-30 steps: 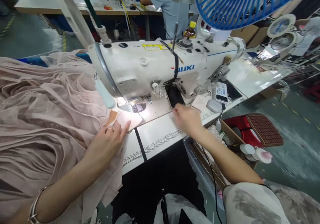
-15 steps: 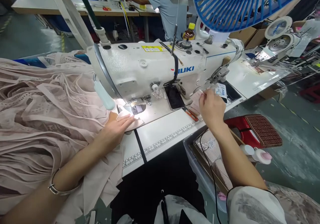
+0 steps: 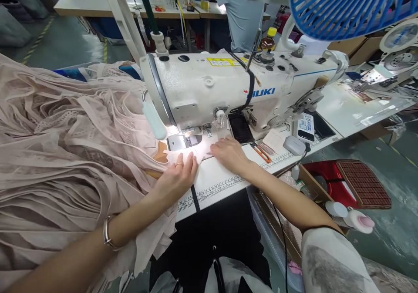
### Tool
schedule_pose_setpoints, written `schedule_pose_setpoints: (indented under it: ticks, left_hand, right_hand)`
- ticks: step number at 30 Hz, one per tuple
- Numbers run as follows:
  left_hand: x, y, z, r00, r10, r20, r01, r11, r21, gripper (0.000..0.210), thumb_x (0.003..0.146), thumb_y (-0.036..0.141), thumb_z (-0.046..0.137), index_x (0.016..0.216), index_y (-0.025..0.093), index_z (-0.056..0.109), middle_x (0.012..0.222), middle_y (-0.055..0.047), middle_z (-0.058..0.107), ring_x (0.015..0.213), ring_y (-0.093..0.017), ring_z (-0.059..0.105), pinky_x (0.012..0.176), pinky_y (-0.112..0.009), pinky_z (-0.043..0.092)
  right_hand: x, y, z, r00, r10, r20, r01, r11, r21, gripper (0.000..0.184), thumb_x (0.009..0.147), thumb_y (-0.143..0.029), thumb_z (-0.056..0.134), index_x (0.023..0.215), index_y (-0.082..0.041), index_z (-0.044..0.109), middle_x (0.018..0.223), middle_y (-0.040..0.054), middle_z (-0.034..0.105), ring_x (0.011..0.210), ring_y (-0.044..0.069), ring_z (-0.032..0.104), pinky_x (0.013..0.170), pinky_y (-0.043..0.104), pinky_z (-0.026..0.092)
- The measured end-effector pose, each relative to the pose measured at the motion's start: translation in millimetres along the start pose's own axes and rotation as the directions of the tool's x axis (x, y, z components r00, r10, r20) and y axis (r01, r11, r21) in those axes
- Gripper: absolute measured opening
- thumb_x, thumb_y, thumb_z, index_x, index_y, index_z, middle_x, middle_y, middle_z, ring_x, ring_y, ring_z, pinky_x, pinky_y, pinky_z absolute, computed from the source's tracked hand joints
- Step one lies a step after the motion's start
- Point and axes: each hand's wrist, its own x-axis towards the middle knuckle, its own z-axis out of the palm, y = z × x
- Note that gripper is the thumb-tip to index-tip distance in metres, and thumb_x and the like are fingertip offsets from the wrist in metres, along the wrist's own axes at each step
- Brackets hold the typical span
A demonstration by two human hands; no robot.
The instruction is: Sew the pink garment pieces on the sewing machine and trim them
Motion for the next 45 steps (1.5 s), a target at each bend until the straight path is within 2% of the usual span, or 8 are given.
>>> schedule_pose_setpoints:
  ticks: [3,8,15,22,26,37,41,45]
  left_hand:
    - [2,-4,-7.5,1.0,-0.02,0.015,0.021,1.0,-0.012,0.039,0.092,-0.004,0.037,0.119,0.0,0.064,0.116,-0.025,0.069,0.103,-0.033,0.07,0.065,-0.035,0.057]
    - [2,-28,-5.5,1.0,-0.027,-0.002,0.026,0.987,-0.157,0.04,0.089,-0.006,0.038,0.122,0.0,0.059,0.11,-0.021,0.066,0.107,-0.029,0.064,0.088,-0.04,0.054]
    - [7,-25,2.6,0.999,-0.047,0.011,0.048,0.977,-0.209,0.042,0.093,-0.001,0.033,0.129,-0.002,0.055,0.127,-0.024,0.061,0.117,-0.03,0.06,0.092,-0.04,0.053]
    - [-1,-35,18.9,0.933,-0.356,-0.057,0.285,0.825,-0.488,0.044,0.095,0.003,0.034,0.132,0.011,0.056,0.135,-0.014,0.065,0.124,-0.022,0.062,0.106,-0.039,0.052]
    - [-5,-23,16.6,0.972,-0.211,-0.102,0.141,0.873,-0.467,0.049,0.092,0.0,0.033,0.133,0.011,0.058,0.136,-0.013,0.066,0.131,-0.021,0.058,0.106,-0.037,0.052]
    - [-2,-24,5.5,0.997,-0.076,0.017,0.078,0.955,-0.285,0.05,0.09,-0.003,0.034,0.136,0.0,0.054,0.144,-0.018,0.058,0.139,-0.033,0.049,0.111,-0.045,0.047]
    - [-2,-26,11.4,0.999,-0.049,-0.022,0.04,0.956,-0.289,0.048,0.092,-0.003,0.033,0.135,0.001,0.053,0.14,-0.019,0.06,0.139,-0.031,0.05,0.11,-0.046,0.046]
    - [-1,-27,17.6,0.991,-0.06,-0.121,0.02,0.95,-0.313,0.043,0.093,0.0,0.032,0.129,0.007,0.055,0.134,-0.018,0.062,0.136,-0.027,0.052,0.113,-0.048,0.042]
  right_hand:
    - [15,1,4,0.998,-0.023,0.051,0.021,0.999,0.031,0.022,0.09,-0.019,0.065,0.068,-0.018,0.061,0.077,0.0057,0.067,0.082,0.021,0.059,0.075,0.032,0.04]
    - [29,2,-1,0.964,0.147,0.224,-0.194,0.96,0.204,0.023,0.091,-0.018,0.06,0.068,-0.019,0.058,0.067,-0.0016,0.058,0.064,0.015,0.052,0.064,0.027,0.034]
    - [39,-21,12,0.971,0.04,0.236,-0.05,0.998,0.035,0.008,0.095,-0.022,0.051,0.093,-0.018,0.057,0.085,0.0064,0.065,0.074,0.02,0.054,0.068,0.03,0.034]
    - [54,-29,31,0.956,0.225,0.188,-0.277,0.899,0.338,0.019,0.091,-0.021,0.048,0.073,-0.021,0.053,0.062,-0.0018,0.057,0.062,0.015,0.052,0.064,0.026,0.036]
    - [51,-30,31,0.965,0.226,0.131,-0.259,0.891,0.372,0.018,0.088,-0.022,0.048,0.071,-0.022,0.052,0.065,-0.0008,0.06,0.063,0.016,0.053,0.063,0.027,0.036]
    - [48,-30,33,0.967,0.224,0.122,-0.254,0.9,0.354,0.02,0.092,-0.024,0.048,0.072,-0.022,0.054,0.063,-0.0016,0.057,0.06,0.016,0.05,0.062,0.028,0.035]
    - [42,-22,36,0.986,0.163,0.018,-0.159,0.918,0.363,0.016,0.094,-0.026,0.054,0.083,-0.021,0.064,0.076,0.0019,0.066,0.073,0.018,0.058,0.07,0.029,0.041]
    - [32,-17,33,0.993,-0.089,-0.084,0.111,0.943,0.314,0.023,0.099,-0.03,0.051,0.091,-0.02,0.07,0.096,0.0068,0.069,0.091,0.021,0.061,0.083,0.033,0.046]
